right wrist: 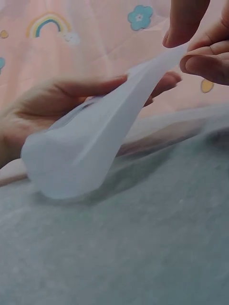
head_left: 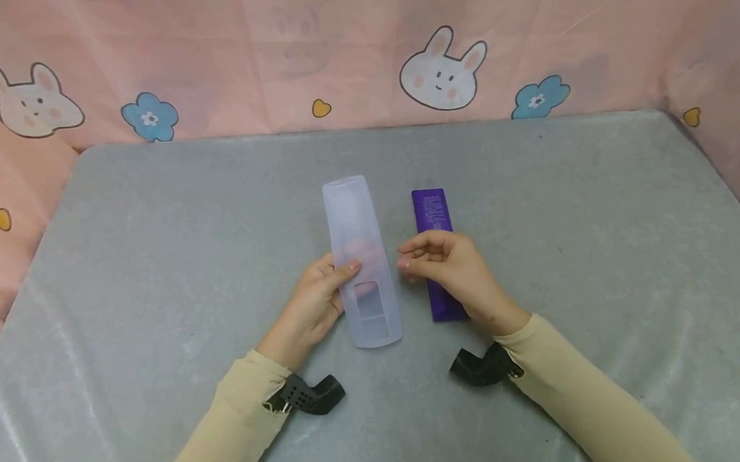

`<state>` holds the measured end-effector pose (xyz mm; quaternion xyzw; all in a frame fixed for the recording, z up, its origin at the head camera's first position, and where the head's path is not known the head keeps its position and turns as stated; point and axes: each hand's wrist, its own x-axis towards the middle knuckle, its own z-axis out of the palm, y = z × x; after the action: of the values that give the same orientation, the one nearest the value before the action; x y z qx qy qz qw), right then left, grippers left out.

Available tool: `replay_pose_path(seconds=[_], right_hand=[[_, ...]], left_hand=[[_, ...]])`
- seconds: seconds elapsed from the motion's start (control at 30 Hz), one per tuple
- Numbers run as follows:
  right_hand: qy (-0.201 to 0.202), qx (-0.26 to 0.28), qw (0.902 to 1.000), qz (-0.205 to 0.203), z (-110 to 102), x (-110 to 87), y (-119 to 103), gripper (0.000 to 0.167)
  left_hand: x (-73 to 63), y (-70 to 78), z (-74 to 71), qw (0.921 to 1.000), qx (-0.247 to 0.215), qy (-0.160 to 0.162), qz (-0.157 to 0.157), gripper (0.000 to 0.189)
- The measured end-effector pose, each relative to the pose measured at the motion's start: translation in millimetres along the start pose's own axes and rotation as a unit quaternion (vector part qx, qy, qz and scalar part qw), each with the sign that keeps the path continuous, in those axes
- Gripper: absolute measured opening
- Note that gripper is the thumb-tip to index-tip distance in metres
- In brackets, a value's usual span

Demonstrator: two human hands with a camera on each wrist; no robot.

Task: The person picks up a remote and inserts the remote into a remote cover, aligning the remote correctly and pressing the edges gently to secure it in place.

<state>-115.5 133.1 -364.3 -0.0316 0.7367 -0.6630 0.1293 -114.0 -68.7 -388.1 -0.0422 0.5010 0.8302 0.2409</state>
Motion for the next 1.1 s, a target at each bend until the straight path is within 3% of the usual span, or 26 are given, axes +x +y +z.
replay_pose_path(seconds=[0.53, 0.73, 1.1], right_hand=[[0.051, -0.013, 0.9985, 0.018, -46.6, -15.0, 13.0, 0.027], [0.057, -0.006, 0.9979, 0.030, -52.2, -18.4, 15.6, 0.028], [0.061, -0.084, 0.9926, 0.063, -54.8, -19.5, 12.5, 0.037]], left_hand=[[-1.1, -1.6, -4.5, 0.9998, -0.005, 0.015, 0.010, 0.041], [-0.5, -0.9, -4.5, 0.9999, -0.007, 0.012, 0.008, 0.042], [-1.3, 1.4, -1.9, 0.9999, -0.008, 0.009, 0.009, 0.043]])
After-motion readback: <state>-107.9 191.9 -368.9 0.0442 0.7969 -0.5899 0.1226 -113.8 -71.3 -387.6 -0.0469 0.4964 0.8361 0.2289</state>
